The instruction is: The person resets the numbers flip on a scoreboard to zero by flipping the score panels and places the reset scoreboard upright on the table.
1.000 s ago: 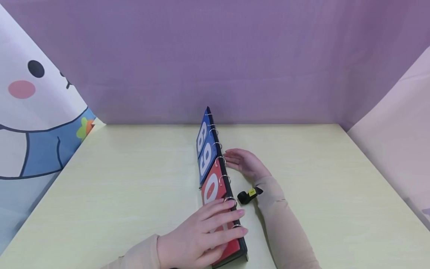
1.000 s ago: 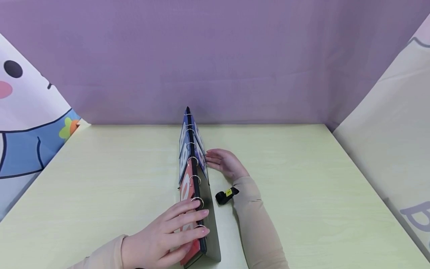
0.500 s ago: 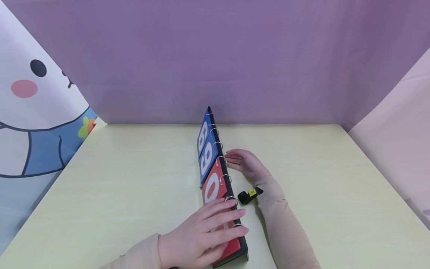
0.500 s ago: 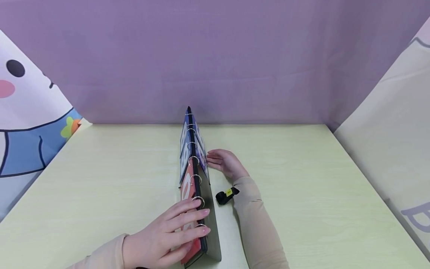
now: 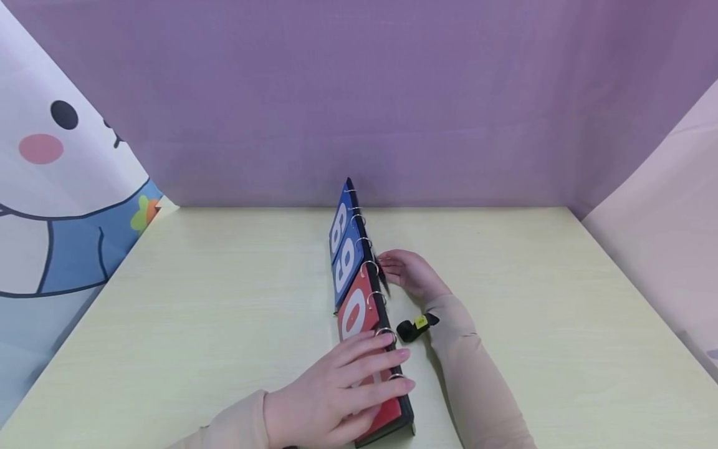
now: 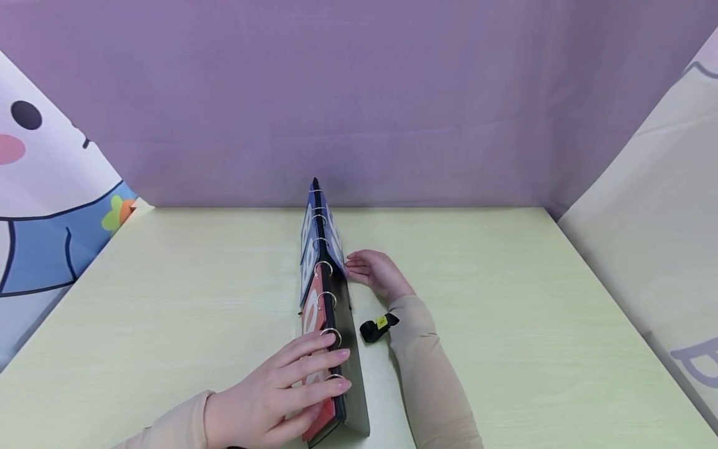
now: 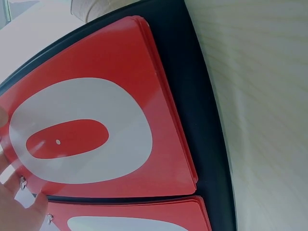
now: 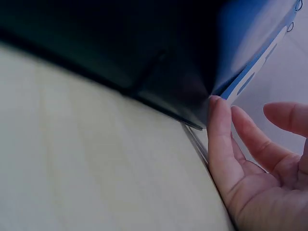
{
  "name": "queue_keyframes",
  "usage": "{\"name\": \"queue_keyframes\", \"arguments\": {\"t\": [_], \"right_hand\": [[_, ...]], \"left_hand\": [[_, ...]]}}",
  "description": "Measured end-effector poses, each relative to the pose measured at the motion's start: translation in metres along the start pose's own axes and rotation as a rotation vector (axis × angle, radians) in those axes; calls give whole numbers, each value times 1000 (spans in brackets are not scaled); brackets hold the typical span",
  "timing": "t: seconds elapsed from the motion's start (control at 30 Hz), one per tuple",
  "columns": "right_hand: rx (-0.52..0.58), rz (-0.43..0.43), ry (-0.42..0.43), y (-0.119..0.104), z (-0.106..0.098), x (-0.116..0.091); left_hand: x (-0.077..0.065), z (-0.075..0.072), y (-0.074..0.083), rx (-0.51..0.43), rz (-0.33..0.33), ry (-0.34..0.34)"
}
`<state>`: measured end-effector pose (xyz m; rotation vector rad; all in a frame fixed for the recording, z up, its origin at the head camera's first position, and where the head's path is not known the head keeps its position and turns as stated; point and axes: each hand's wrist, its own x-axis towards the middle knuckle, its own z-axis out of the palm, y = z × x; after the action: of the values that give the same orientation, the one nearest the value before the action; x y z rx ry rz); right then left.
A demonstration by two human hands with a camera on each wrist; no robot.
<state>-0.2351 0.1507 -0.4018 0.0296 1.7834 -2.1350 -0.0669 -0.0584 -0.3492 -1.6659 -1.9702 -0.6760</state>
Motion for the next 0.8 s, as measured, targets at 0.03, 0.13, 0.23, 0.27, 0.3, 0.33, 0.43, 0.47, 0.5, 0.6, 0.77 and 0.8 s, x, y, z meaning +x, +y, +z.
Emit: {"name": "queue_keyframes", "arguments": {"t": [0.03,0.13,0.23,0.27,0.3,0.33,0.43,0.47,0.5,0.6,0.77,0.8], "right_hand": [[-2,-2,3,0,0,0],[-20,-4,-3,0,0,0],[-32,1,-10,0,0,0],[-38,3,-12,0,0,-1],[-47,0,-16,0,1,-1],[-59,-3,-20,0,1,-1],[-113,-15,-30,0,1,-1],[-135,-19,-36,0,1,-2],[-162,-27,-50,0,1,-2],[-209,-42,-86,0,0,-2],[-207,-54,-111,0,1,-2],[-209,-56,-110,0,1,-2]], "left_hand": [[0,0,0,1,2,3],[0,0,0,-2,2,2],[0,0,0,-8,-3,-3],[0,0,1,-10,-6,-5],[0,0,1,-11,-8,-5],[0,0,1,-11,-9,-5],[0,0,1,-11,-8,4],[0,-1,1,-11,-10,3],[0,-1,1,-11,-10,3],[0,-1,1,-13,-13,-3],[0,-1,1,-15,-6,0],[0,-1,0,-13,-2,2]]}}
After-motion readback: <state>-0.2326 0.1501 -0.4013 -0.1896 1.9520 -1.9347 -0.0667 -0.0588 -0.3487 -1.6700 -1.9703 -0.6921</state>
